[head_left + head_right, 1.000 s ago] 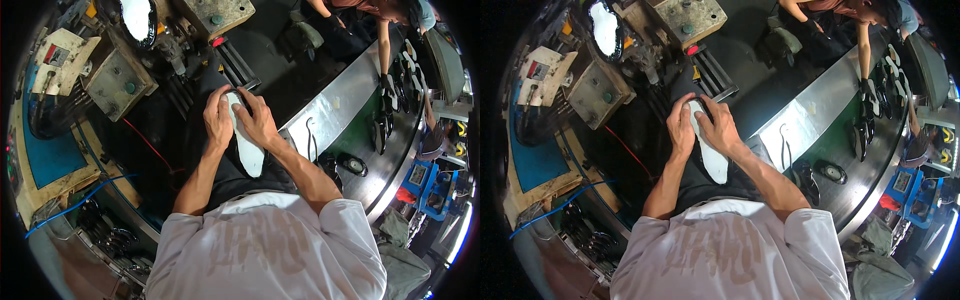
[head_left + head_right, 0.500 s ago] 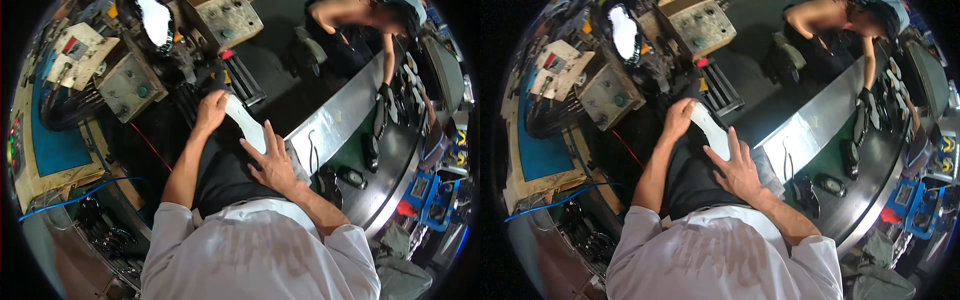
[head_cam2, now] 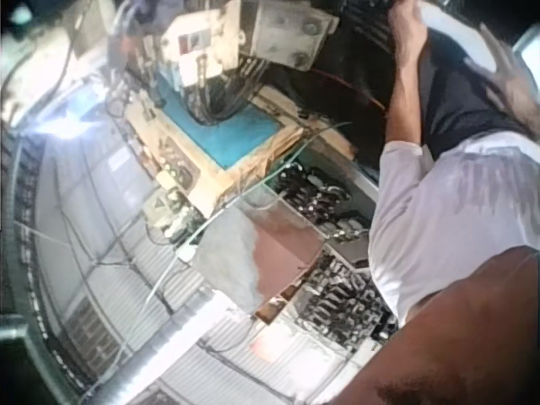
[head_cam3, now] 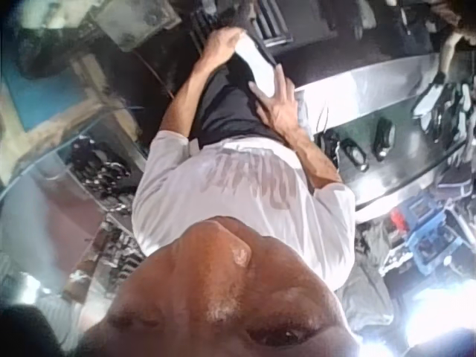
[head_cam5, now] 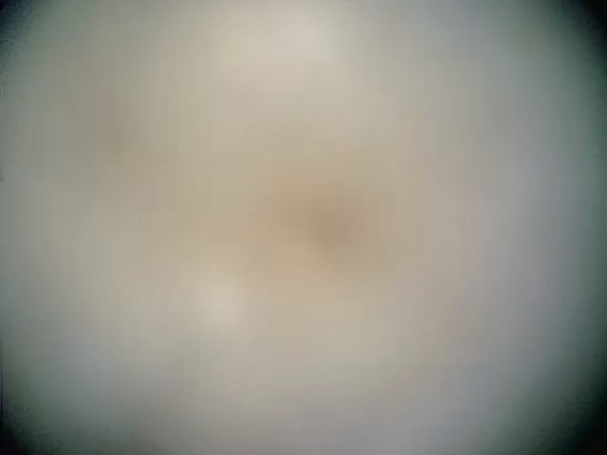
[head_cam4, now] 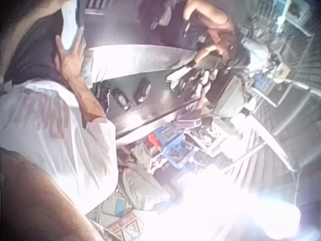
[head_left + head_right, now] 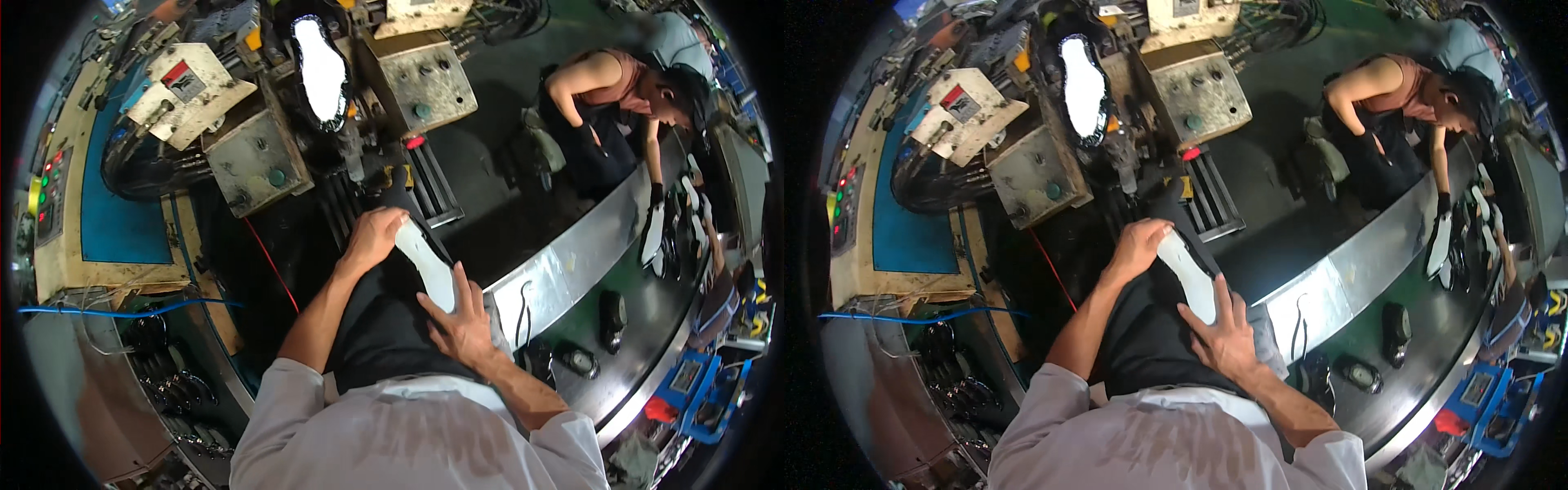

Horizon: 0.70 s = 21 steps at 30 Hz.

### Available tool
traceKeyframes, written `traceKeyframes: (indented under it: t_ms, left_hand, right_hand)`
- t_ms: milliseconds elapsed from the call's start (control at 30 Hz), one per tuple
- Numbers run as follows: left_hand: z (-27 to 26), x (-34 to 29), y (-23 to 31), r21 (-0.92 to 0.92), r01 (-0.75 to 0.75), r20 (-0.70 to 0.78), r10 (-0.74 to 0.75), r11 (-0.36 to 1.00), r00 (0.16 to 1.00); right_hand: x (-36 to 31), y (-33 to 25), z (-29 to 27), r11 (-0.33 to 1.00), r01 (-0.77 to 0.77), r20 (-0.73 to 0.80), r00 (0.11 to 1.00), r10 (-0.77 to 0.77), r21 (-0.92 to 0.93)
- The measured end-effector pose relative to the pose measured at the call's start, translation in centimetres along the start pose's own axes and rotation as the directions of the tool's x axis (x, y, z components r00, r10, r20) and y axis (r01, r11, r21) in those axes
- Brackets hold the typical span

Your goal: The person repeatedly picks up black shoe uppers and white insoles from a metal table. They place the insole into the upper and press the edges together by hand to secure the fit. The person then places the assembled shoe onto a nearby conveyor belt. This process is repeated for multiple pairs of shoes throughout the video.

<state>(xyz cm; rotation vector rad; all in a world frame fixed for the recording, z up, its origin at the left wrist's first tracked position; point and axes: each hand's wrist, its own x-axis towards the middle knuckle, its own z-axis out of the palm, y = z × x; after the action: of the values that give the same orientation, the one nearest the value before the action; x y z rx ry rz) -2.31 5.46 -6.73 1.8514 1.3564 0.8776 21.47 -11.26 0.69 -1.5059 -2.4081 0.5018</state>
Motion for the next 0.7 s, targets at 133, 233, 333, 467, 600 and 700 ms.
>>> traceKeyframes:
  t_ms: [133, 233, 333, 467, 600, 700]
  left_hand:
    - [0.0, -0.6, -0.1, -0.063, 0.072, -0.027, -0.074, 0.995, 0.997]
    - [-0.2, -0.7, -0.6, -0.083, 0.078, -0.04, -0.082, 0.994, 0.996]
    - [-0.8, -0.6, -0.2, -0.08, 0.147, 0.002, -0.147, 0.986, 0.989]
    - [-1.2, -0.2, -2.0, -0.188, 0.202, 0.114, -0.183, 0.961, 0.976]
    - [-8.0, 2.8, -3.6, -0.481, 0.286, -0.067, -0.36, 0.829, 0.93]
    - [-15.5, 9.7, -3.3, -0.656, 0.015, -0.459, -0.415, 0.754, 0.786]
  right_hand:
    - [0.8, 0.1, -0.8, 0.999, 0.037, 0.041, 0.999, -0.036, -0.021]
    - [1.4, 0.4, -1.2, 0.998, 0.056, 0.079, 0.995, -0.054, -0.027]
    - [1.8, 0.6, -1.5, 0.998, 0.067, 0.094, 0.993, -0.066, -0.014]
    - [2.4, 0.4, -2.7, 0.998, 0.024, 0.082, 0.996, -0.028, 0.052]
    - [4.1, 1.0, -4.7, 0.993, -0.008, -0.083, 0.996, 0.018, 0.122]
    - [8.5, 0.7, -8.2, 1.0, -0.012, -0.225, 0.974, 0.016, 0.018]
